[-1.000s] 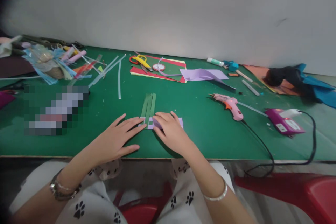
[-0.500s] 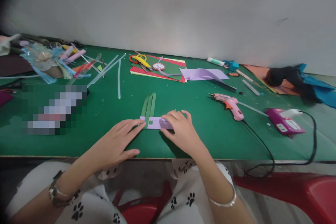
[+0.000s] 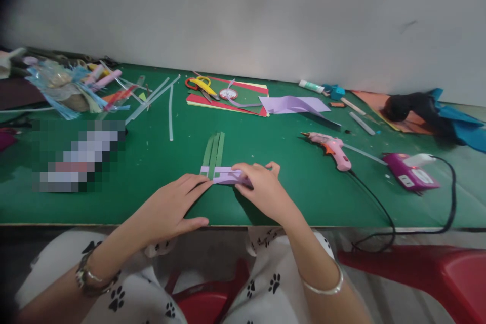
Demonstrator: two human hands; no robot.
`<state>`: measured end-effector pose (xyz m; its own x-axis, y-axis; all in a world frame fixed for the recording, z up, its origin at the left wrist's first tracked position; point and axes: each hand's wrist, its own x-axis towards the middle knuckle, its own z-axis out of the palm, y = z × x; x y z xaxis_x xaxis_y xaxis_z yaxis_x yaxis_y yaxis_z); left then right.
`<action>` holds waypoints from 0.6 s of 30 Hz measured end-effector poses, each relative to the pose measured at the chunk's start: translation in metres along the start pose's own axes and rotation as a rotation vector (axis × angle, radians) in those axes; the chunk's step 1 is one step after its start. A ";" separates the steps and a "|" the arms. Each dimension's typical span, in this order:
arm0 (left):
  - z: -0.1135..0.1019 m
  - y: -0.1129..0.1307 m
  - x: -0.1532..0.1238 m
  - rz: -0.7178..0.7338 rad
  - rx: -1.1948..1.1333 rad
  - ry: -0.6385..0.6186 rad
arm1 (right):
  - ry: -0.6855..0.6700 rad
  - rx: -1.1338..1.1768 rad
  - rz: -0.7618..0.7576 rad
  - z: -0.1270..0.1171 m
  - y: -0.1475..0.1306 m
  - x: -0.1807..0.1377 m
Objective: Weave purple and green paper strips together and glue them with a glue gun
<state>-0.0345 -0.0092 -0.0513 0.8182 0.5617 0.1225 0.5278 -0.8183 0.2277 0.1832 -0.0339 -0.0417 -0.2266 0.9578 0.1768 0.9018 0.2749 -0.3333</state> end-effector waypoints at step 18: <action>0.008 -0.005 0.001 -0.085 -0.100 0.238 | -0.036 0.196 -0.158 -0.013 -0.039 0.047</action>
<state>-0.0346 -0.0054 -0.0605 0.6890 0.6507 0.3192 0.5577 -0.7572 0.3400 0.1418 -0.0004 -0.0081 -0.3753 0.9029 0.2094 0.7664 0.4294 -0.4778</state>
